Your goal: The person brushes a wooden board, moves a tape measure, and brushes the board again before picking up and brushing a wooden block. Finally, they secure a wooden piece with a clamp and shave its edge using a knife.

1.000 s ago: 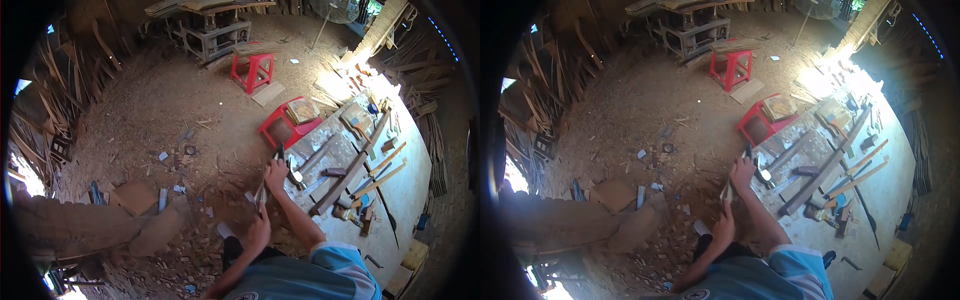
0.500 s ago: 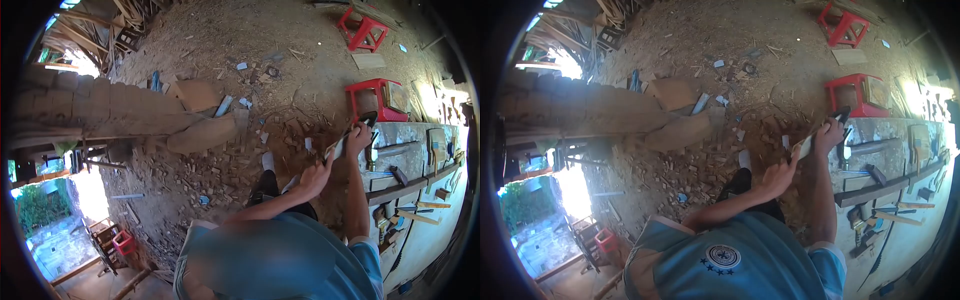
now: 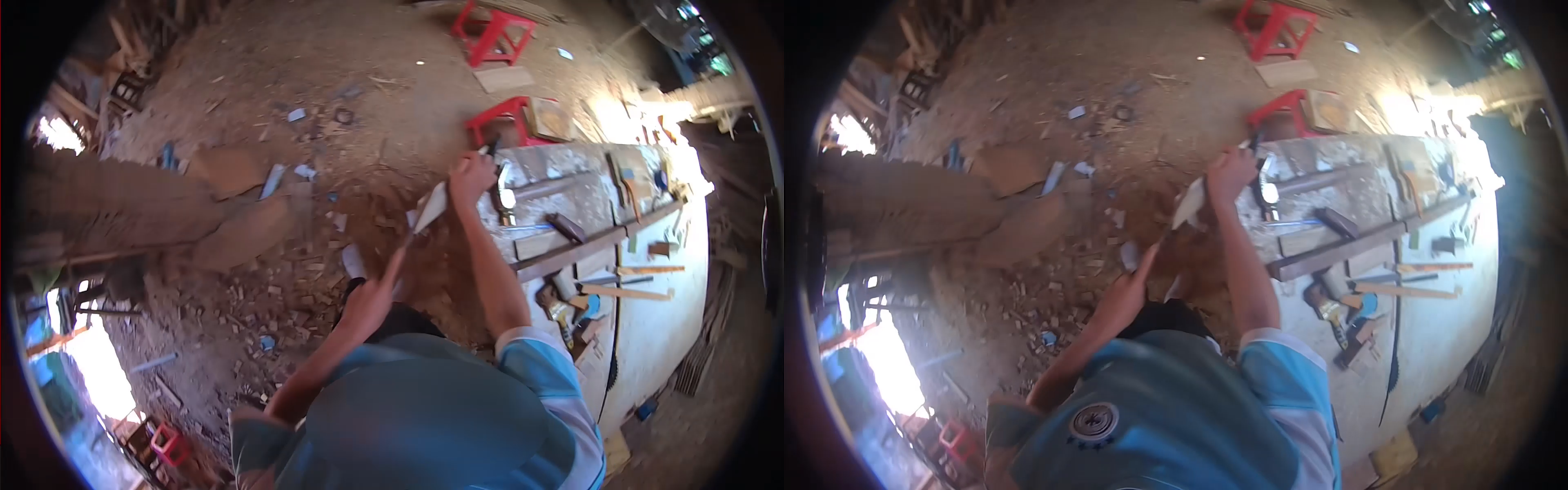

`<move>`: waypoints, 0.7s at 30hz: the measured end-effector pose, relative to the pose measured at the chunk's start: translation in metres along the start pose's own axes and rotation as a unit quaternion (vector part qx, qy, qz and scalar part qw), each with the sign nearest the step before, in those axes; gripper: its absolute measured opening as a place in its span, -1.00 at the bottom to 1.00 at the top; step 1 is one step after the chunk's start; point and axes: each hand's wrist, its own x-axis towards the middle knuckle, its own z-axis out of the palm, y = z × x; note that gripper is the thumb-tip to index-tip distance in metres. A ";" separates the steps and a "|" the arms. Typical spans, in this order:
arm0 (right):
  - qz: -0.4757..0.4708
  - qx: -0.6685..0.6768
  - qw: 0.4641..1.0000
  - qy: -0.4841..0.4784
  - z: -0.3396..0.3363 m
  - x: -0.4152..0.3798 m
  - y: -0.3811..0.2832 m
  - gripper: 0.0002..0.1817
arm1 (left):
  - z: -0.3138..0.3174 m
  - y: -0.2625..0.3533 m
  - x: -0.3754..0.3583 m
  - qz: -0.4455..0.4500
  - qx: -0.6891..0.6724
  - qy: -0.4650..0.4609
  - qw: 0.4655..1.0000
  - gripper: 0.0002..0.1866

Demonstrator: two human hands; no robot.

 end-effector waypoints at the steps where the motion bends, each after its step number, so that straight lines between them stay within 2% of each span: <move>1: 0.025 0.036 0.999 0.000 0.000 0.000 -0.003 -0.87 | 0.013 -0.015 -0.009 0.011 0.045 0.037 0.998 -0.26; 4: 0.027 0.044 0.999 0.007 -0.002 -0.002 -0.010 -0.87 | 0.003 0.006 -0.005 -0.007 -0.018 0.062 0.998 -0.23; 8: 0.028 0.039 0.999 0.002 0.003 -0.003 -0.006 -0.87 | 0.003 0.018 0.061 0.026 0.042 0.107 0.993 -0.21; 11: 0.020 0.055 0.998 0.001 -0.005 -0.004 -0.011 -0.88 | 0.000 0.014 0.047 0.040 0.100 0.092 0.990 -0.19; 14: 0.027 0.048 0.998 0.026 0.002 -0.004 -0.008 -0.88 | 0.005 0.001 -0.014 0.018 0.120 0.088 0.989 -0.14; 17: 0.029 0.036 0.999 0.021 0.002 -0.004 -0.005 -0.89 | 0.013 0.028 -0.008 0.008 0.115 -0.002 0.993 -0.10; 20: 0.021 0.039 0.999 0.019 -0.002 -0.008 -0.009 -0.90 | 0.036 0.029 -0.003 0.061 0.155 0.032 0.986 -0.08; 21: 0.022 0.042 0.999 0.022 -0.003 -0.005 -0.010 -0.90 | 0.036 0.018 -0.008 0.038 0.137 0.059 0.988 -0.10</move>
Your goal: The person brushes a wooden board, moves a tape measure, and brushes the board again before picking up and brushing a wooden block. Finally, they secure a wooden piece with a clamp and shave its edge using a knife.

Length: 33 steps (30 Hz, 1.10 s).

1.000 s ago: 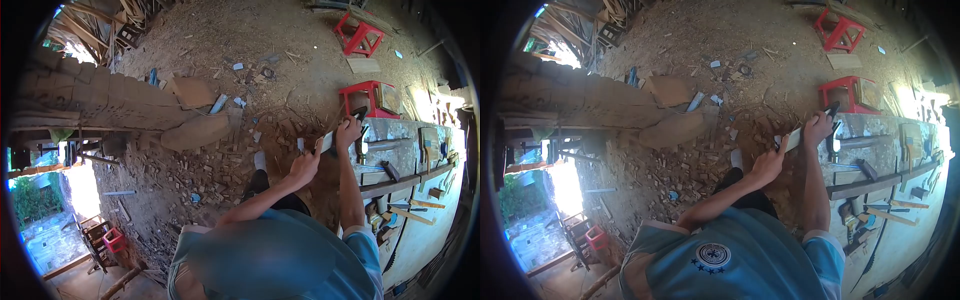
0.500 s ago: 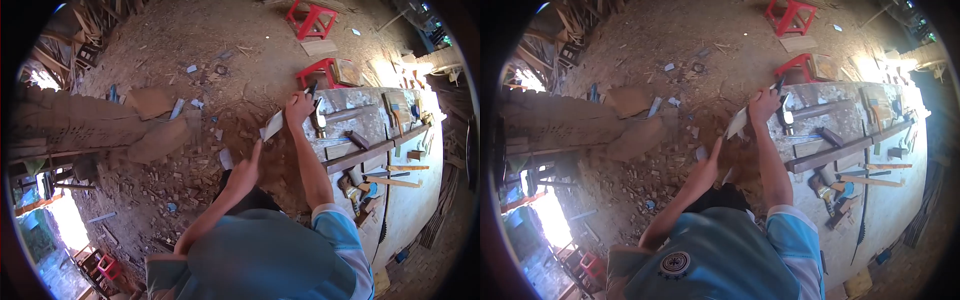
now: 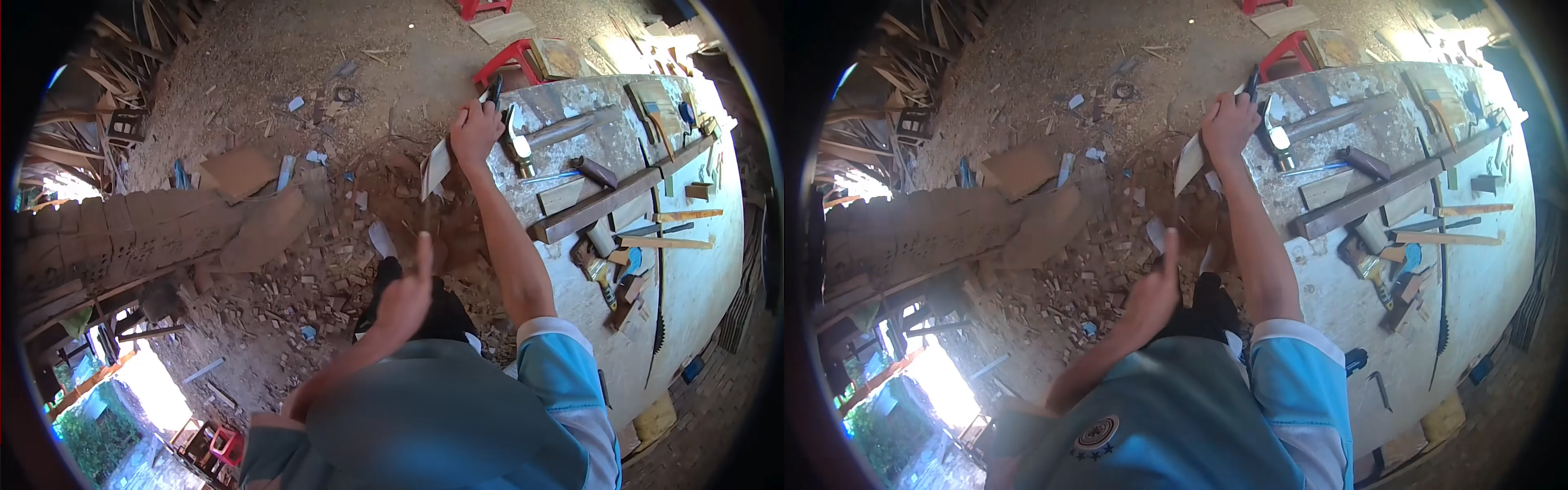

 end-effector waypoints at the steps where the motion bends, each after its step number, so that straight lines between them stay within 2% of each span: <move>1: 0.000 0.003 1.000 0.000 -0.002 0.000 -0.001 -0.90 | -0.012 -0.013 -0.003 -0.010 0.012 0.002 1.000 -0.10; 3: -0.004 -0.006 1.000 0.005 -0.003 0.000 -0.002 -0.90 | -0.041 -0.037 -0.006 -0.032 0.036 0.009 0.999 -0.12; 4: -0.008 -0.008 1.000 0.007 -0.003 -0.001 -0.004 -0.90 | -0.044 -0.037 -0.005 -0.043 0.000 -0.007 0.999 -0.14; 7: 0.002 -0.010 1.000 0.007 -0.001 -0.002 -0.005 -0.89 | -0.031 -0.028 0.003 -0.002 0.017 0.012 1.000 -0.16; 8: 0.011 -0.012 1.000 -0.004 -0.002 -0.002 -0.006 -0.89 | -0.030 -0.026 0.016 0.011 0.001 0.038 0.999 -0.16; 11: 0.008 0.000 1.000 0.001 -0.001 -0.001 -0.004 -0.89 | -0.034 -0.020 0.074 -0.007 -0.036 0.024 0.999 -0.16; 14: -0.009 -0.004 1.000 0.004 -0.003 0.000 -0.004 -0.89 | -0.033 -0.013 0.059 0.006 -0.021 0.045 0.999 -0.17; 16: 0.000 -0.010 1.000 0.008 -0.001 0.000 -0.004 -0.89 | -0.027 -0.017 0.004 -0.044 -0.020 0.020 0.999 -0.19; 18: 0.001 -0.025 1.000 0.016 0.006 0.000 -0.001 -0.89 | -0.040 -0.009 -0.009 -0.100 -0.010 -0.032 0.994 -0.21; 21: -0.016 -0.011 1.000 0.004 -0.002 -0.001 -0.002 -0.89 | -0.034 -0.013 0.076 0.007 -0.024 0.042 0.999 -0.20; 22: -0.022 -0.004 1.000 0.006 -0.003 -0.001 -0.002 -0.89 | -0.030 -0.015 0.094 0.014 -0.018 0.035 0.999 -0.18; 25: -0.007 0.001 1.000 0.009 0.003 0.000 0.000 -0.90 | -0.029 -0.023 0.029 0.030 -0.013 0.076 0.997 -0.17; 28: 0.008 0.001 1.000 0.009 0.003 0.005 0.001 -0.90 | -0.037 -0.005 0.006 -0.175 -0.018 -0.061 0.983 -0.14; 31: -0.004 -0.005 1.000 0.013 0.003 0.001 -0.001 -0.92 | -0.010 0.005 -0.003 -0.087 -0.019 0.006 0.996 -0.13; 33: -0.021 -0.002 1.000 0.022 0.005 -0.001 0.002 -0.91 | -0.011 0.002 -0.005 -0.090 -0.029 0.009 0.996 -0.14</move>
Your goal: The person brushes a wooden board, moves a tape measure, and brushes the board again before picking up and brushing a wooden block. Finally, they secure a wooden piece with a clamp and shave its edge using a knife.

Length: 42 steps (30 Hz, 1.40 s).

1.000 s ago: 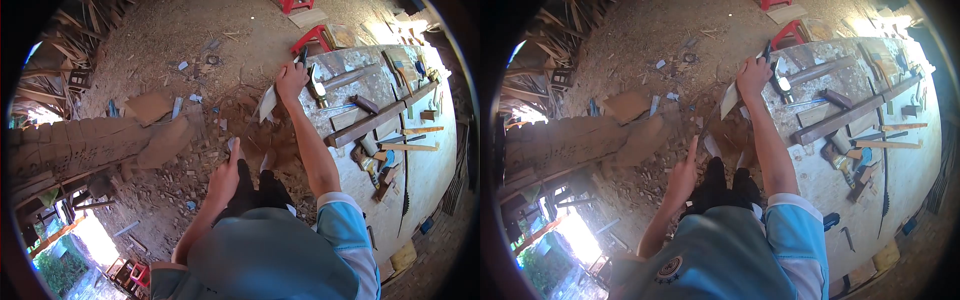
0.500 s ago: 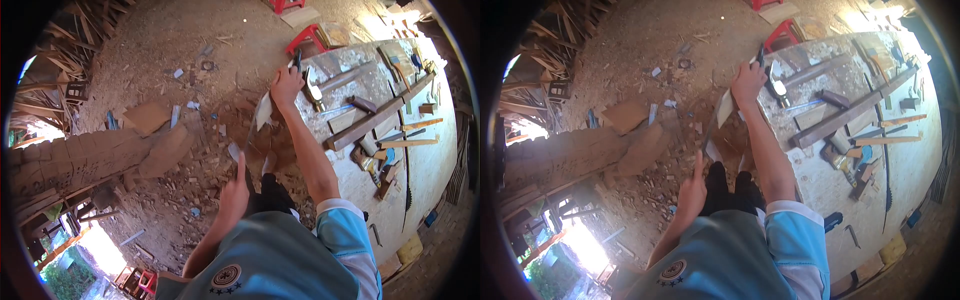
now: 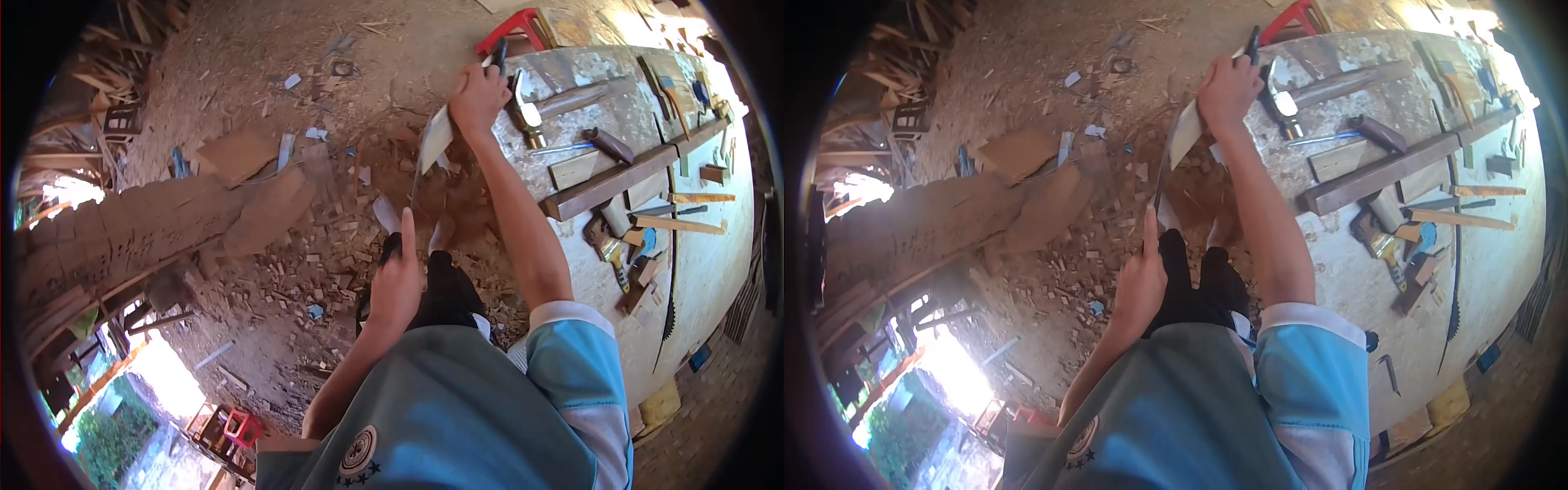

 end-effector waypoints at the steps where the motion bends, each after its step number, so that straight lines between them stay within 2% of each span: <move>1: 0.007 0.003 1.000 -0.015 -0.002 0.000 -0.001 -0.92 | -0.007 -0.007 0.000 -0.006 0.005 -0.010 1.000 -0.14; 3: 0.007 0.007 1.000 -0.015 -0.003 -0.002 -0.002 -0.92 | -0.017 -0.021 -0.013 -0.011 -0.004 -0.010 1.000 -0.22; 5: 0.010 0.010 1.000 -0.012 -0.001 0.001 -0.001 -0.90 | -0.021 -0.036 -0.045 0.034 -0.105 0.064 0.992 -0.32; 7: 0.059 0.094 0.993 -0.038 -0.009 -0.001 -0.001 -0.86 | -0.017 -0.050 -0.062 0.001 -0.239 0.131 0.962 -0.43; 8: 0.085 0.133 0.986 -0.051 -0.015 -0.005 -0.001 -0.84 | -0.012 -0.058 -0.064 -0.057 -0.320 0.162 0.932 -0.48; 10: 0.101 0.323 0.937 -0.081 -0.061 -0.037 -0.021 -0.82 | -0.019 -0.061 -0.050 -0.141 -0.473 0.197 0.847 -0.57; 11: 0.168 0.367 0.890 -0.212 -0.092 -0.061 -0.031 -0.84 | -0.027 -0.057 -0.035 -0.172 -0.546 0.192 0.797 -0.59; 12: 0.120 0.397 0.869 -0.268 -0.130 -0.080 -0.053 -0.86 | -0.020 -0.058 -0.023 -0.148 -0.575 0.165 0.788 -0.60; 13: 0.135 0.504 0.767 -0.374 -0.150 -0.096 -0.067 -0.83 | -0.012 -0.062 -0.007 -0.119 -0.603 0.145 0.775 -0.60; 14: 0.146 0.501 0.774 -0.359 -0.148 -0.127 -0.075 -0.80 | -0.002 -0.061 0.009 -0.089 -0.625 0.132 0.764 -0.60; 15: 0.156 0.498 0.781 -0.344 -0.146 -0.158 -0.084 -0.76 | 0.023 -0.047 0.020 -0.036 -0.535 0.174 0.826 -0.60; 16: 0.226 0.505 0.773 -0.311 -0.132 -0.177 -0.100 -0.69 | 0.039 -0.043 0.026 0.014 -0.425 0.221 0.877 -0.60; 17: 0.282 0.478 0.765 -0.327 -0.136 -0.168 -0.104 -0.69 | 0.038 -0.048 0.030 0.042 -0.486 0.149 0.860 -0.58; 18: 0.337 0.451 0.753 -0.340 -0.140 -0.156 -0.105 -0.68 | 0.033 -0.044 0.036 0.019 -0.510 0.110 0.853 -0.58; 19: 0.318 0.391 0.816 -0.284 -0.121 -0.173 -0.097 -0.68 | 0.020 -0.038 0.036 0.001 -0.553 0.052 0.832 -0.57; 20: 0.320 0.356 0.828 -0.292 -0.142 -0.140 -0.102 -0.69 | 0.012 -0.040 0.047 0.087 -0.460 0.064 0.881 -0.60; 21: 0.339 0.382 0.818 -0.263 -0.130 -0.144 -0.091 -0.69 | 0.005 -0.048 0.055 0.079 -0.504 0.018 0.860 -0.62; 22: 0.329 0.323 0.849 -0.256 -0.140 -0.119 -0.090 -0.67 | -0.002 -0.056 0.067 0.073 -0.549 -0.027 0.832 -0.62; 23: 0.325 0.260 0.857 -0.302 -0.136 -0.114 -0.078 -0.73 | -0.009 -0.063 0.088 0.053 -0.516 -0.042 0.854 -0.65; 25: 0.297 0.215 0.883 -0.295 -0.137 -0.093 -0.092 -0.72 | -0.021 -0.078 0.121 0.000 -0.447 -0.072 0.891 -0.69; 27: 0.285 0.169 0.894 -0.302 -0.133 -0.085 -0.106 -0.64 | -0.030 -0.069 0.159 0.049 -0.386 -0.108 0.915 -0.69; 32: 0.276 0.080 0.906 -0.311 -0.109 -0.064 -0.123 -0.37 | -0.032 -0.049 0.217 0.312 -0.233 -0.058 0.919 -0.68; 33: 0.284 0.071 0.902 -0.317 -0.105 -0.060 -0.125 -0.35 | -0.034 -0.048 0.222 0.326 -0.207 -0.079 0.919 -0.68; 36: 0.292 0.053 0.898 -0.325 -0.098 -0.057 -0.131 -0.26 | -0.026 -0.051 0.228 0.355 -0.197 -0.069 0.911 -0.68; 38: 0.276 0.047 0.905 -0.319 -0.104 -0.073 -0.137 -0.19 | -0.027 -0.052 0.227 0.330 -0.189 -0.127 0.916 -0.69; 39: 0.295 0.039 0.893 -0.338 -0.115 -0.076 -0.146 -0.20 | -0.030 -0.049 0.229 0.319 -0.185 -0.152 0.917 -0.70; 41: 0.324 0.024 0.868 -0.375 -0.136 -0.075 -0.161 -0.21 | -0.032 -0.047 0.229 0.331 -0.207 -0.142 0.910 -0.71; 42: 0.305 0.037 0.884 -0.352 -0.125 -0.068 -0.153 -0.21 | -0.030 -0.048 0.228 0.332 -0.219 -0.137 0.907 -0.71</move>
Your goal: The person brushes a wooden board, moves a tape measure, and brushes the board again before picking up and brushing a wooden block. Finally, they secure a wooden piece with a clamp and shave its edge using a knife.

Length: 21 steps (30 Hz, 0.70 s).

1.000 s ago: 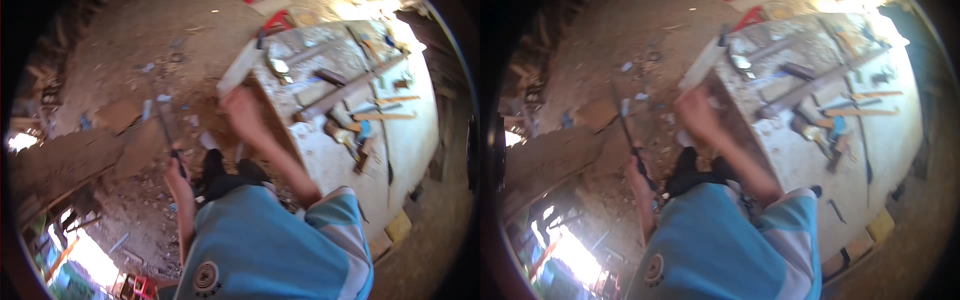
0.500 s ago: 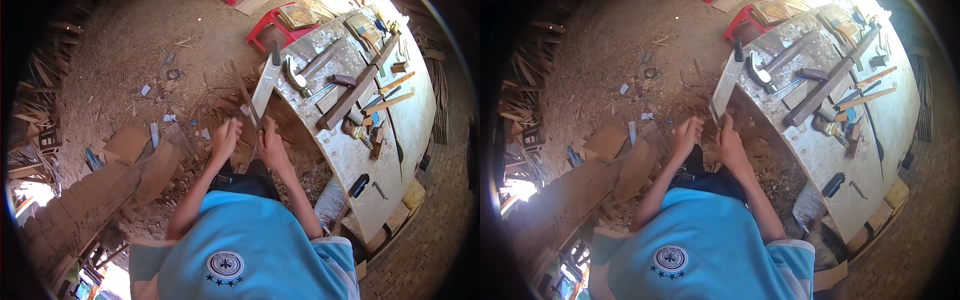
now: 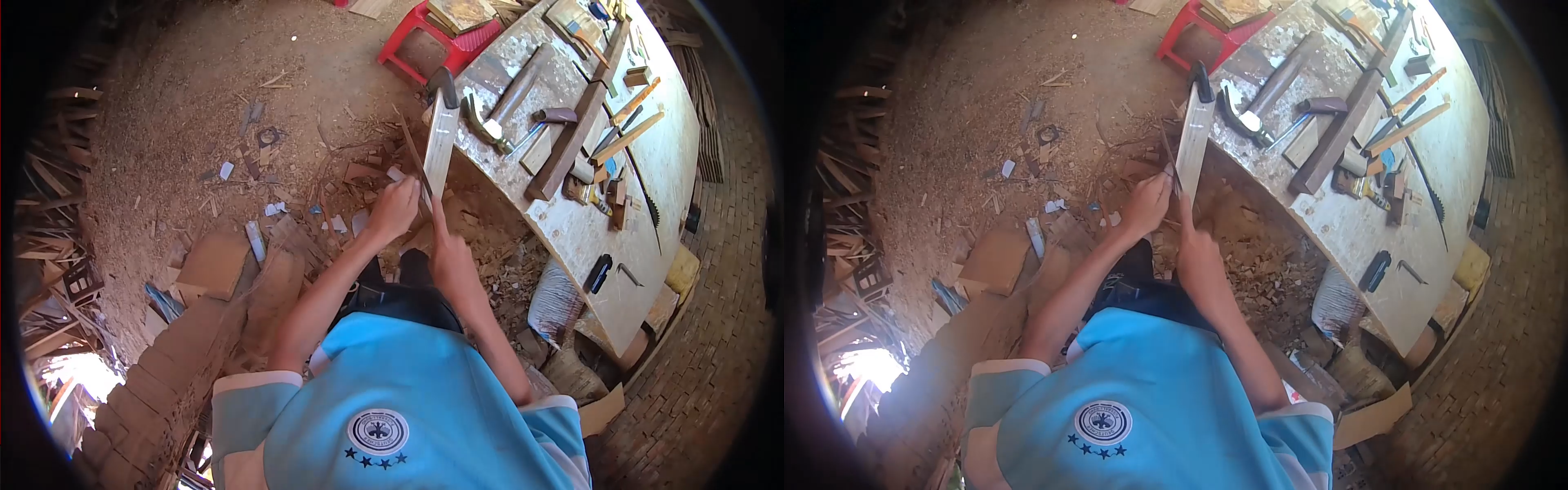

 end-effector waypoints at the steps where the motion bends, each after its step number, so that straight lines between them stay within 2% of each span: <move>1: -0.019 0.014 1.000 0.020 0.006 0.023 0.003 -0.20 | -0.001 0.002 -0.001 -0.012 -0.001 -0.005 1.000 -0.72; 3: -0.033 0.011 0.997 0.068 0.023 0.047 0.007 -0.22 | -0.001 0.006 -0.006 -0.003 -0.037 -0.012 0.999 -0.72; 4: -0.019 0.005 0.998 0.057 0.019 0.036 0.006 -0.23 | -0.004 0.006 -0.001 0.007 -0.052 -0.011 0.999 -0.73; 6: -0.002 -0.005 0.999 0.037 0.005 0.000 0.000 -0.26 | -0.004 0.004 0.002 -0.002 0.011 -0.018 1.000 -0.74; 7: 0.035 -0.028 0.999 0.013 0.003 -0.008 -0.004 -0.26 | -0.001 -0.001 0.001 -0.002 0.001 -0.016 1.000 -0.74; 10: 0.011 0.052 0.998 0.013 0.000 0.045 -0.009 -0.31 | 0.001 -0.008 0.001 -0.012 -0.050 -0.013 0.999 -0.73; 11: 0.038 0.018 0.999 -0.001 0.007 0.055 -0.010 -0.33 | 0.001 -0.005 -0.003 -0.017 -0.073 -0.012 0.997 -0.73; 13: 0.003 0.031 0.999 0.043 0.008 0.014 -0.008 -0.30 | -0.002 -0.004 0.001 0.003 -0.052 -0.009 0.999 -0.73; 16: -0.062 -0.017 0.994 0.083 0.003 0.003 -0.007 -0.29 | 0.000 -0.007 0.002 0.011 -0.043 0.022 0.999 -0.75; 18: 0.070 0.016 0.997 -0.024 0.000 0.044 -0.016 -0.32 | 0.007 -0.010 -0.002 0.020 -0.058 0.036 0.997 -0.76; 19: 0.068 -0.017 0.997 -0.021 0.003 0.043 -0.022 -0.31 | 0.005 -0.010 -0.003 0.039 -0.062 0.030 0.997 -0.78; 21: 0.077 0.031 0.996 -0.011 -0.004 -0.016 -0.020 -0.34 | -0.001 -0.006 -0.001 0.017 -0.046 0.008 0.999 -0.80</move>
